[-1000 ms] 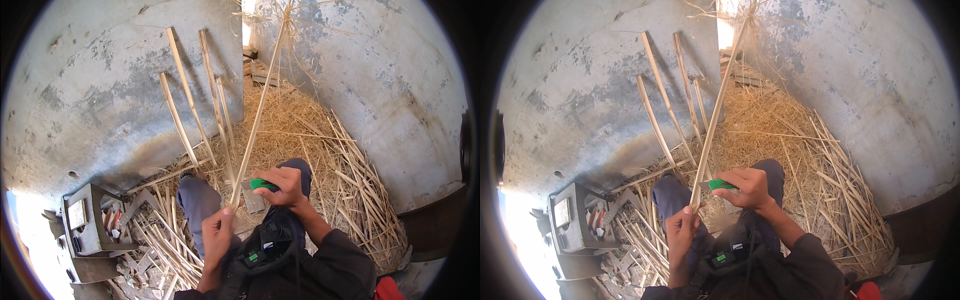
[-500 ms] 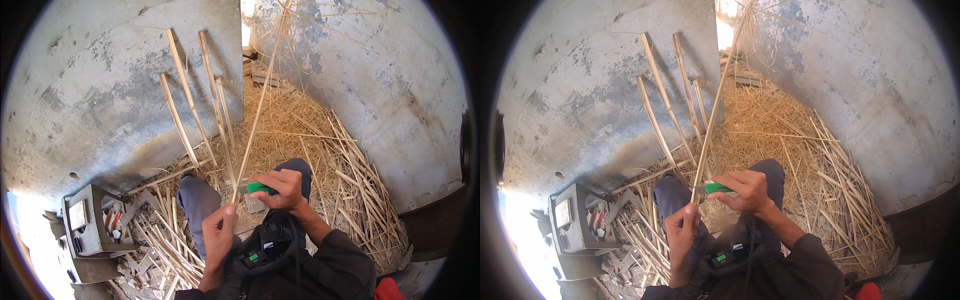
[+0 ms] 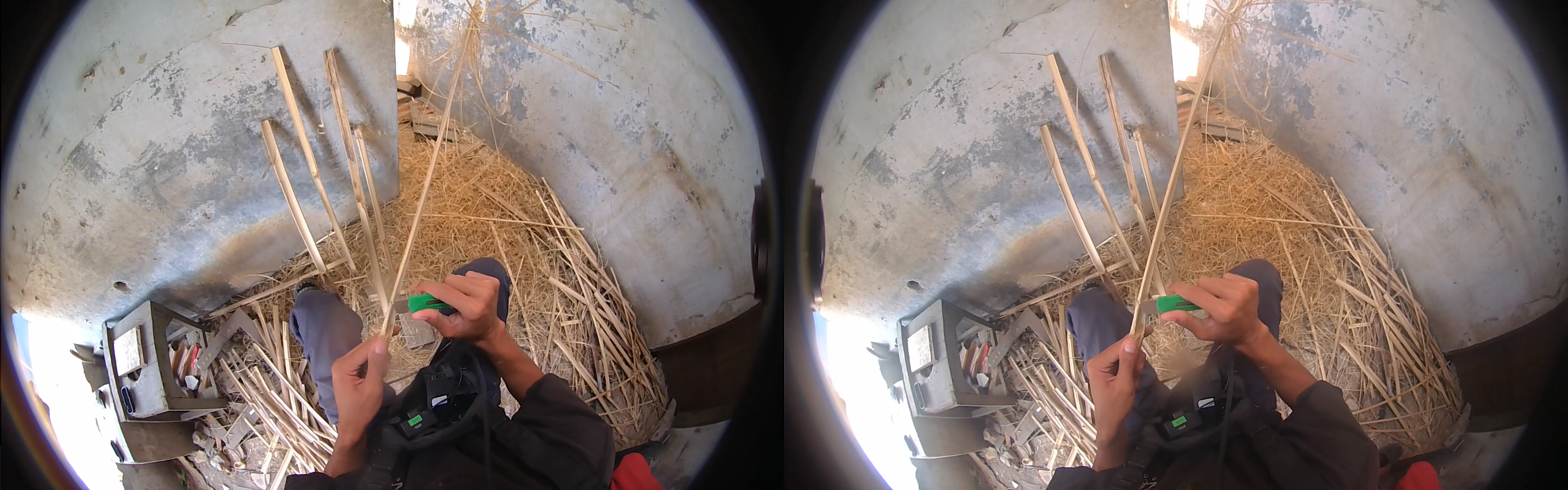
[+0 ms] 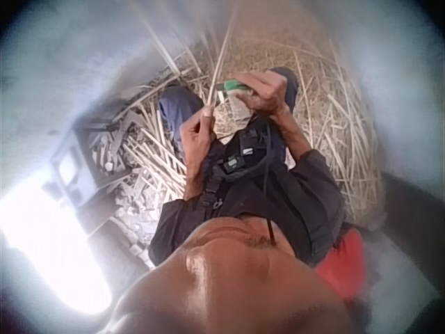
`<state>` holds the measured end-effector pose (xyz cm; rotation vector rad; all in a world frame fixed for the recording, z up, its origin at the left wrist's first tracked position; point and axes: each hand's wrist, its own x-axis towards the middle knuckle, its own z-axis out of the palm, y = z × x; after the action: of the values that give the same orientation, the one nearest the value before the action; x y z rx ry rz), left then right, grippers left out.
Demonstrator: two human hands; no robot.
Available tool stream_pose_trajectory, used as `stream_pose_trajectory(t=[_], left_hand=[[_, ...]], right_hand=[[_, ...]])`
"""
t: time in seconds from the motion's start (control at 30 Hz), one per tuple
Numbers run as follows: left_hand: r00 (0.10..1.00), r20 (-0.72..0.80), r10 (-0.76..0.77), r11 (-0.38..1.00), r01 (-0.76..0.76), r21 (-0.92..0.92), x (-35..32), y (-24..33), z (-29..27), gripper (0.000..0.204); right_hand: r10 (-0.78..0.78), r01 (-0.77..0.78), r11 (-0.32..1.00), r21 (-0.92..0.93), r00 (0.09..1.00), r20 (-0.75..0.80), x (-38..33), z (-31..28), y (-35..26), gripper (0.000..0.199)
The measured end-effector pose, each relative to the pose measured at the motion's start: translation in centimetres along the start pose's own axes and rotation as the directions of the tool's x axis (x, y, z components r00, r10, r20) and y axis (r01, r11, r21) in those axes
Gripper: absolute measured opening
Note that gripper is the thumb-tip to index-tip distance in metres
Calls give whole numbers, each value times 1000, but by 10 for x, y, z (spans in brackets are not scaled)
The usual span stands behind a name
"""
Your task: The person sits on the floor and uses a green utility knife to peel the outer layer off a long bamboo stick. They hold the stick with their left hand and scrape downwards with the knife in their right hand, repeating the motion along the length of the stick.
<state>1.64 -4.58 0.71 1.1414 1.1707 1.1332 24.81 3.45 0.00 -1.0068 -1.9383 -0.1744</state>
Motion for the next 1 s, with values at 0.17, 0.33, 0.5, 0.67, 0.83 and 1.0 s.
stream_pose_trajectory(t=[0.17, 0.33, 0.5, 0.67, 0.83, 1.0], left_hand=[[1000, -4, 8, 1000, -8, 6, 0, -2, 1, 28], [1000, 1, 13, 1000, -13, 10, 1, -1, 0, 28], [1000, -22, 12, 999, -11, 41, 0, -4, -2, 27], [1000, -24, 18, 999, -17, 41, -1, -8, -3, 27], [1000, -23, 1, 999, 1, 53, -6, -7, -4, 28], [999, -31, -32, 998, 34, 46, -9, -7, -5, 27]], right_hand=[[5, -5, 1000, -2, 1000, 3, -1, -1, 2, 47], [-10, 10, 1000, -16, 1000, -11, 1, -1, 4, 47], [-23, 23, 998, -53, 1000, -5, 3, -1, 3, 42], [-9, 8, 1000, -30, 1000, -14, -1, 3, 3, 46], [-15, 14, 999, -41, 999, -29, 1, 2, 1, 45], [20, -21, 999, -31, 999, -37, 1, 3, 4, 44]])
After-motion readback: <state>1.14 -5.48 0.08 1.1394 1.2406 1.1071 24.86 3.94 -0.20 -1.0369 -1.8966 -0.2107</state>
